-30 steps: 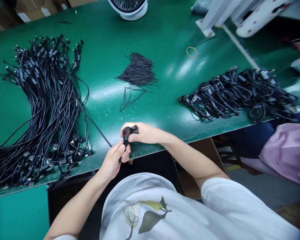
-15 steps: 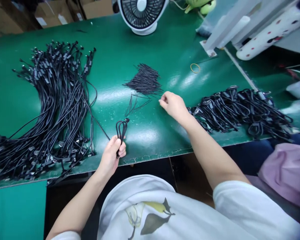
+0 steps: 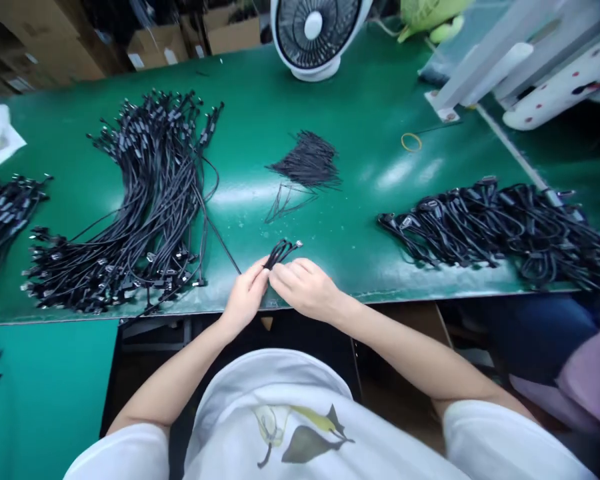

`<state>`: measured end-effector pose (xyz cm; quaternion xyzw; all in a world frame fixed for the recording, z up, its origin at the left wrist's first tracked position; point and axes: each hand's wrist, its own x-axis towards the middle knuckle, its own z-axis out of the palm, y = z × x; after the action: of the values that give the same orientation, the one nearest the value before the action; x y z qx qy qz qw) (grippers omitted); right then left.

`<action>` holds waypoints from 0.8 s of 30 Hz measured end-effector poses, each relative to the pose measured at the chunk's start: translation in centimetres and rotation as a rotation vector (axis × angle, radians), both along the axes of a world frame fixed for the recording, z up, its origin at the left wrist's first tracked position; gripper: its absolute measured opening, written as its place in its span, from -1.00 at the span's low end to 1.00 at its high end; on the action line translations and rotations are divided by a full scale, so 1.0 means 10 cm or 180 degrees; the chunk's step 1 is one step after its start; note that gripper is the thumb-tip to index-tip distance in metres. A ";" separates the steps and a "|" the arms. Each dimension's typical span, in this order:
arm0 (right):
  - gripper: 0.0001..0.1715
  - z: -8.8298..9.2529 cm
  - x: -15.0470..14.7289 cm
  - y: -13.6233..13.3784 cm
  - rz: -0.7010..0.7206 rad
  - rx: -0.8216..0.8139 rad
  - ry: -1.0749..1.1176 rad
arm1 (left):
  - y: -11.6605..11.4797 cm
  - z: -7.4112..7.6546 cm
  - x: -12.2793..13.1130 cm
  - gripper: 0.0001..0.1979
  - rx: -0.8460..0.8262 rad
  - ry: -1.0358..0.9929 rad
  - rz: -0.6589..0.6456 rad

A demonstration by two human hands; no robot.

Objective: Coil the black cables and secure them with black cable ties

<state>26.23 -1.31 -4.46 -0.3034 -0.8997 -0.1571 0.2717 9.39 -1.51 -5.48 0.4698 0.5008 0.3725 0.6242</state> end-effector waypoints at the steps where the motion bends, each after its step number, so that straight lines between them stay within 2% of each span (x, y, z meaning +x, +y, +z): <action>1: -0.69 0.05 0.02 0.03 0.0253 0.0216 -0.0201 | -0.01 0.01 -0.02 -0.75 0.0090 0.0143 -0.0073; 4: -0.68 0.20 0.01 0.07 0.0716 0.0327 -0.0677 | -0.03 0.08 -0.10 -0.82 0.0023 0.0140 -0.0460; 6: -0.72 0.26 -0.03 0.09 0.0841 0.0364 -0.0977 | -0.02 0.11 -0.16 -0.78 -0.0427 -0.0122 -0.0683; 10: -0.73 0.34 -0.15 0.09 0.0971 0.0910 -0.1399 | 0.02 0.17 -0.27 -0.71 -0.0840 -0.0455 -0.0747; 13: -0.71 0.38 -0.24 0.06 0.0987 0.1271 -0.1619 | 0.00 0.22 -0.32 -0.68 -0.1024 -0.0540 -0.0681; 16: -0.74 0.42 -0.32 0.03 0.1024 0.1413 -0.1901 | -0.04 0.24 -0.32 -0.66 -0.1143 -0.0554 -0.0588; 21: -0.85 0.42 -0.41 0.00 0.0645 0.1279 -0.2561 | -0.09 0.28 -0.30 -0.79 -0.1154 -0.0792 -0.0298; 24: -0.91 0.35 -0.46 0.03 0.0334 0.1048 -0.2166 | -0.10 0.28 -0.28 -0.84 -0.1356 -0.1098 0.0222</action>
<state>21.59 -0.99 -0.98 -0.1397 -0.9155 -0.3771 0.0102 6.61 -2.53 -2.66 0.2401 0.4701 0.3546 0.7718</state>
